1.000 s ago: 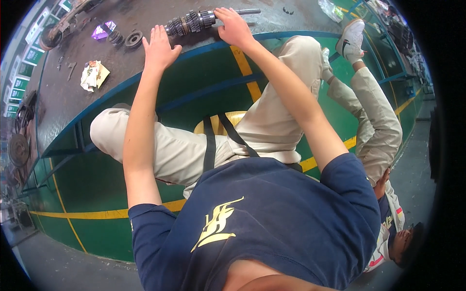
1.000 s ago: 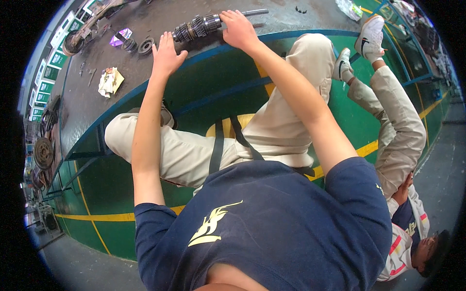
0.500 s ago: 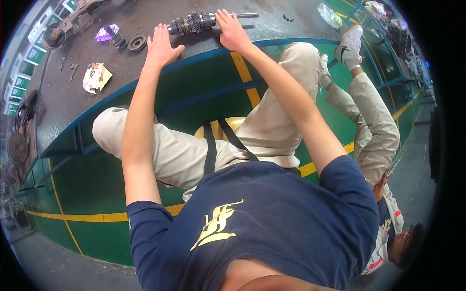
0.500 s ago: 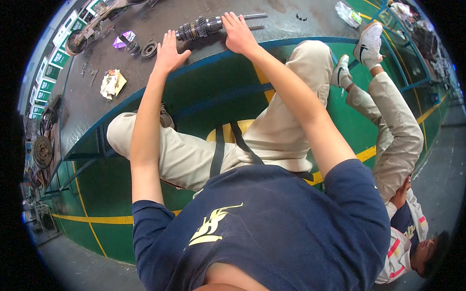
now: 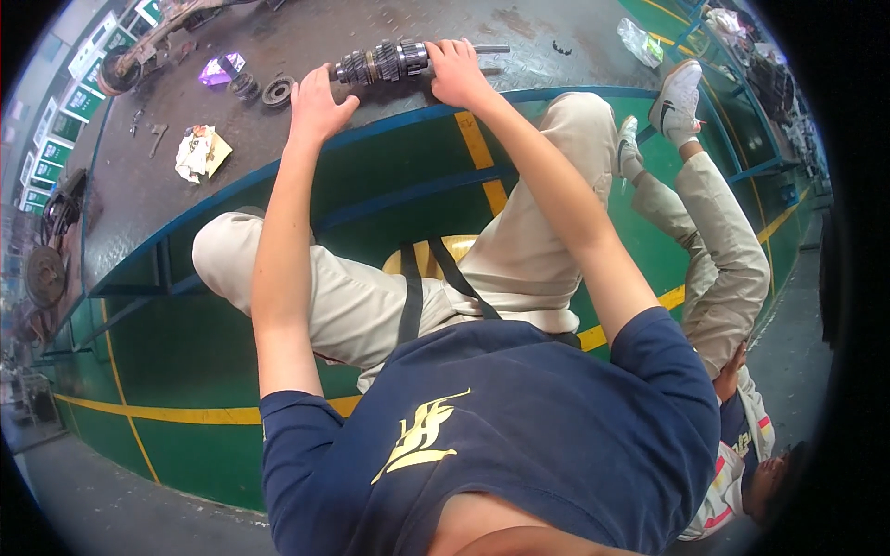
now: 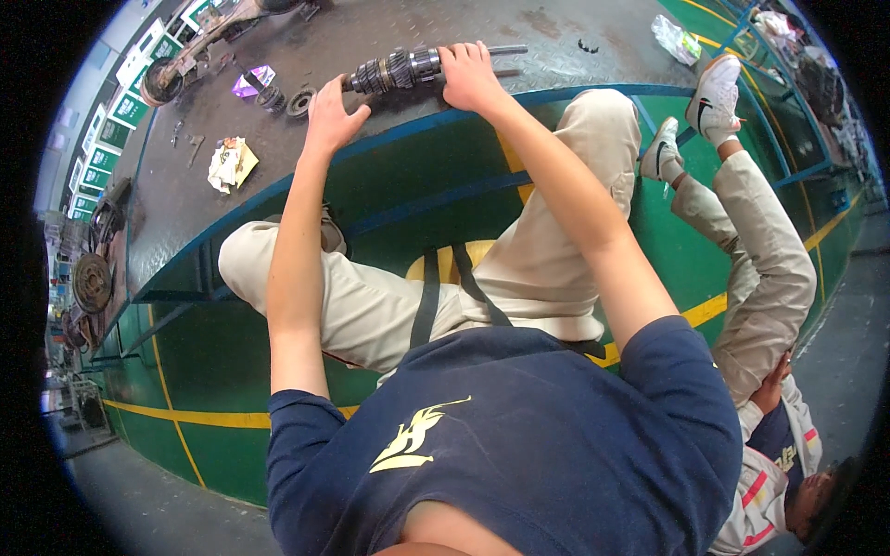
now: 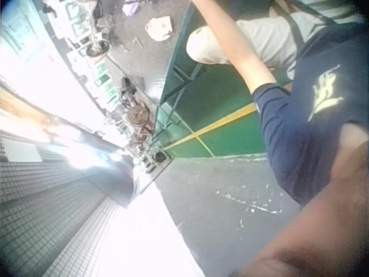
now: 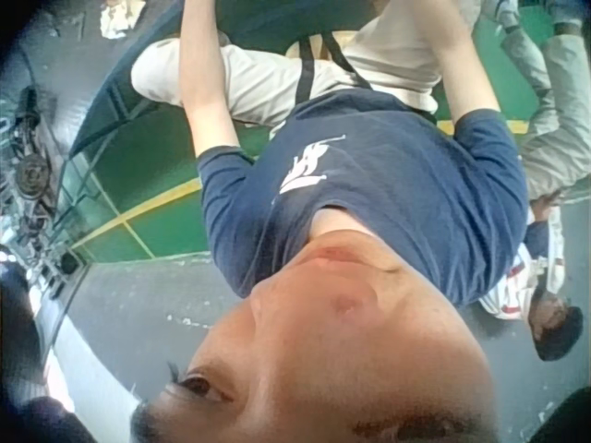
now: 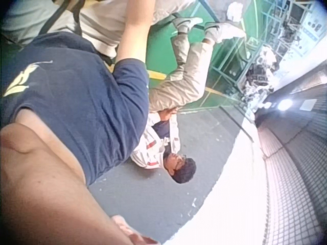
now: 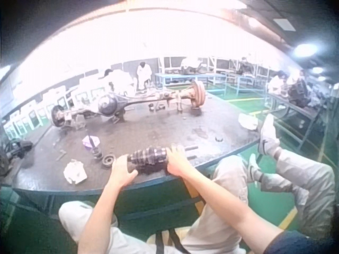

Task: The person rotates a transmission gear shaft assembly by hand on a workbench, checking the individual gears and the central shaft.

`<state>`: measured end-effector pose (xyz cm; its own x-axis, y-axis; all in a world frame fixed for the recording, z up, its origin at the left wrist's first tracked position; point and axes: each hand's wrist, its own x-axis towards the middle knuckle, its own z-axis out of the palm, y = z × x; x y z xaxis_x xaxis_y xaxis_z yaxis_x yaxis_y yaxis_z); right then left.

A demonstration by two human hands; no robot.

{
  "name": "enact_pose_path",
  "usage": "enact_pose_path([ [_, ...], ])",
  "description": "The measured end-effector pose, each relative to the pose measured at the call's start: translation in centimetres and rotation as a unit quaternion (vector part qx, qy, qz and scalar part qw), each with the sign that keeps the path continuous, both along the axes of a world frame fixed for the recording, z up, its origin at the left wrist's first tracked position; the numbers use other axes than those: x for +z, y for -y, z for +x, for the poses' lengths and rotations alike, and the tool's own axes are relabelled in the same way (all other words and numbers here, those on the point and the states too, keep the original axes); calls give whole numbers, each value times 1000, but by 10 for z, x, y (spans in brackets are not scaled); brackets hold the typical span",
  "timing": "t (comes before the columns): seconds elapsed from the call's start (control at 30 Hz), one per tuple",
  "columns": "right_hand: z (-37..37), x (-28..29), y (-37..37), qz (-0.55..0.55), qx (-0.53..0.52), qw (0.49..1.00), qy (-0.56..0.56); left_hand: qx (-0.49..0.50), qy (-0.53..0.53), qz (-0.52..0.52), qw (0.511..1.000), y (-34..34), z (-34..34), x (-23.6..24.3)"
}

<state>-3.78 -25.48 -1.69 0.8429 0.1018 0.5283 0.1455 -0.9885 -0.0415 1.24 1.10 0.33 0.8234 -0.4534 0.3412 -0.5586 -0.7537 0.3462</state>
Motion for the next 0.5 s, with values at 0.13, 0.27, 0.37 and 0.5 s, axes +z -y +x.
enact_pose_path([
  [0.13,1,-2,-2,-26,16,998,47,23,15,-25,999,-2,5,-17],
  [0.27,4,1,4,-13,18,999,-27,39,-29,46,998,3,14,-21],
  [0.37,7,-4,5,-11,14,999,-43,37,-36,22,998,9,18,-20],
  [0.5,7,-18,7,-17,-2,1000,-9,51,-17,44,998,19,8,-21],
])
